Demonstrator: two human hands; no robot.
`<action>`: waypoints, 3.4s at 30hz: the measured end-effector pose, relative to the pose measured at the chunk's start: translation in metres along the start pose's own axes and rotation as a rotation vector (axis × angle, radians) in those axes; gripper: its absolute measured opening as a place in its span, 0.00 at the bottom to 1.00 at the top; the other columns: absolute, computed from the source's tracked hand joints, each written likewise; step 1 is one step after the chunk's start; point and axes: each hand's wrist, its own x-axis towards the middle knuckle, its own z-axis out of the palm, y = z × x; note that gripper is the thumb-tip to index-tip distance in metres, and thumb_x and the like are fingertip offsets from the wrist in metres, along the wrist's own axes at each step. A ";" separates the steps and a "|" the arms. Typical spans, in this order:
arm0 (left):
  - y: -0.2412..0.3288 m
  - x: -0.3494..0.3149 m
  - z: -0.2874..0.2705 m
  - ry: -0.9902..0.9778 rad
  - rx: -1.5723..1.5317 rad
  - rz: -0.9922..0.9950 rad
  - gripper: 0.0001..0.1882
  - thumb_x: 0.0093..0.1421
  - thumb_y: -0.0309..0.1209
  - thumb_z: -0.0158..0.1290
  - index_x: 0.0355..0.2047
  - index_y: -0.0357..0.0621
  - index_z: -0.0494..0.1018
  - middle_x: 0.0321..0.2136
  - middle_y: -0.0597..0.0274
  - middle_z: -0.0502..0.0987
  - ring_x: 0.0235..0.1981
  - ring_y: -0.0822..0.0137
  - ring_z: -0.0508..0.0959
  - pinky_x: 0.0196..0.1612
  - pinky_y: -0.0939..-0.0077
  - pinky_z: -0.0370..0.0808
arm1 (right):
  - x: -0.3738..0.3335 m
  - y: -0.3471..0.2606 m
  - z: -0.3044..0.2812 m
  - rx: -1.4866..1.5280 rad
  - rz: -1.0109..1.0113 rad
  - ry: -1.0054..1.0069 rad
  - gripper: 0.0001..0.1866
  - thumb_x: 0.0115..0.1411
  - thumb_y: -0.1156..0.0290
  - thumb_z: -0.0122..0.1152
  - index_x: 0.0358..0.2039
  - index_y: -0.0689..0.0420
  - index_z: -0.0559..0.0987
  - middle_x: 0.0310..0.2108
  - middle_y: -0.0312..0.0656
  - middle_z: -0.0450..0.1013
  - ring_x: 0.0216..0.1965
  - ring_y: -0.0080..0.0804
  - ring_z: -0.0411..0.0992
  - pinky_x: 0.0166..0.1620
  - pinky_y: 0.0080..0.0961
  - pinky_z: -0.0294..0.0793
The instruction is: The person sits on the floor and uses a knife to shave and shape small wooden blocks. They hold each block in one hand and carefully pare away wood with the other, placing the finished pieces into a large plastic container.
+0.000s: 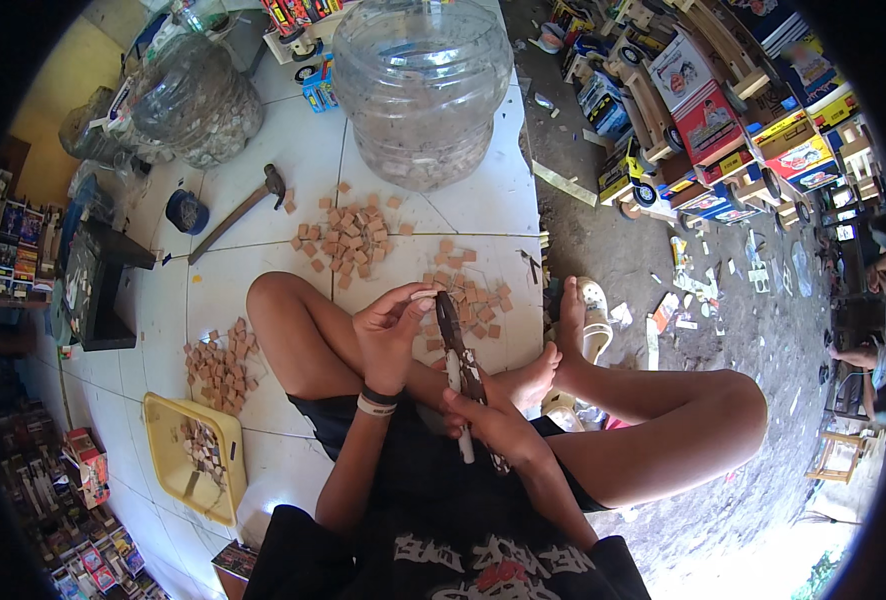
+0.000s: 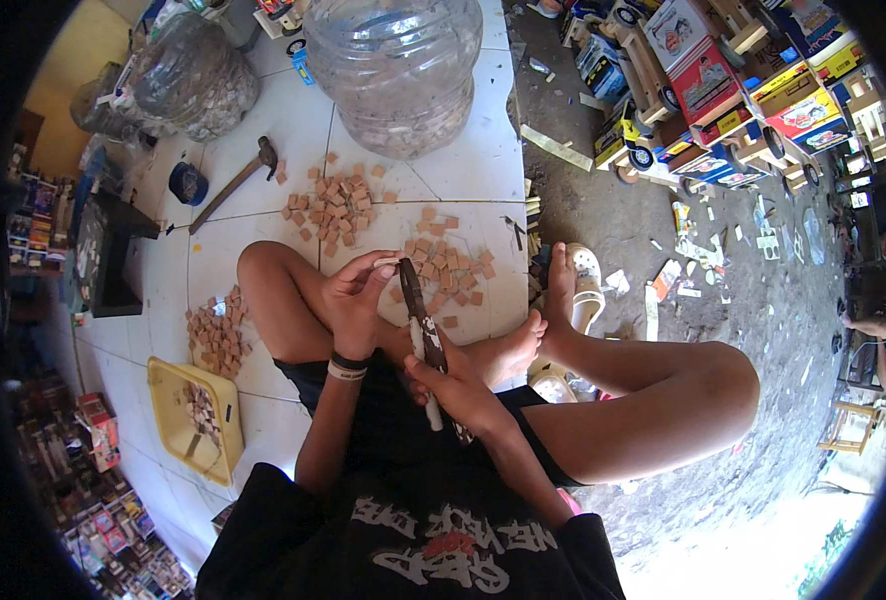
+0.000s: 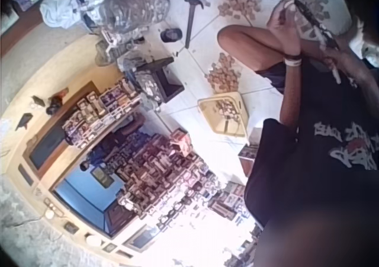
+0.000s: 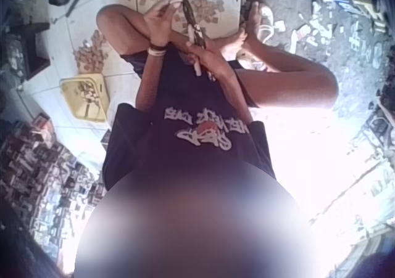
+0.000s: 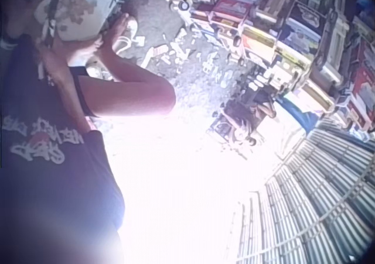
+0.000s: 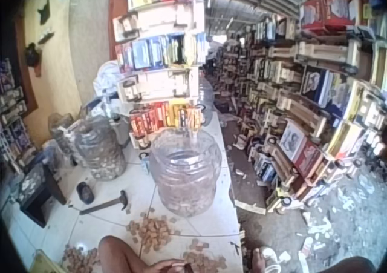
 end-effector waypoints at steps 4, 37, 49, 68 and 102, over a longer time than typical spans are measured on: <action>0.002 -0.004 0.009 0.127 0.204 0.142 0.10 0.65 0.17 0.58 0.46 0.28 0.81 0.40 0.54 0.86 0.40 0.72 0.83 0.48 0.79 0.80 | 0.017 0.005 0.021 -0.641 -0.305 0.396 0.32 0.61 0.79 0.61 0.65 0.60 0.62 0.36 0.57 0.72 0.38 0.56 0.76 0.43 0.50 0.76; 0.042 0.026 -0.023 -0.024 0.096 -0.226 0.14 0.69 0.29 0.59 0.48 0.30 0.78 0.37 0.55 0.84 0.38 0.68 0.85 0.44 0.74 0.84 | 0.022 0.004 -0.008 -0.601 -0.695 0.119 0.36 0.69 0.79 0.54 0.75 0.62 0.54 0.66 0.61 0.66 0.69 0.44 0.64 0.69 0.33 0.58; 0.038 0.017 -0.009 -0.190 -0.445 -0.577 0.27 0.68 0.37 0.61 0.63 0.38 0.69 0.40 0.65 0.82 0.42 0.75 0.81 0.51 0.76 0.79 | 0.002 0.007 -0.012 0.557 -0.036 -0.399 0.27 0.74 0.65 0.56 0.69 0.53 0.60 0.46 0.43 0.69 0.41 0.30 0.67 0.45 0.32 0.72; 0.021 0.017 -0.013 -0.110 -0.020 -0.317 0.14 0.68 0.32 0.60 0.49 0.35 0.79 0.42 0.60 0.83 0.42 0.68 0.83 0.52 0.71 0.82 | 0.000 0.005 -0.018 0.020 -0.047 -0.052 0.44 0.73 0.61 0.58 0.79 0.49 0.42 0.52 0.43 0.74 0.54 0.30 0.73 0.55 0.29 0.73; -0.039 0.023 -0.034 -0.126 0.235 -0.325 0.13 0.66 0.30 0.62 0.48 0.37 0.82 0.42 0.60 0.84 0.44 0.73 0.81 0.52 0.78 0.77 | 0.033 0.058 -0.027 -0.570 -0.305 0.516 0.23 0.67 0.69 0.58 0.60 0.64 0.69 0.35 0.55 0.78 0.42 0.54 0.80 0.48 0.40 0.75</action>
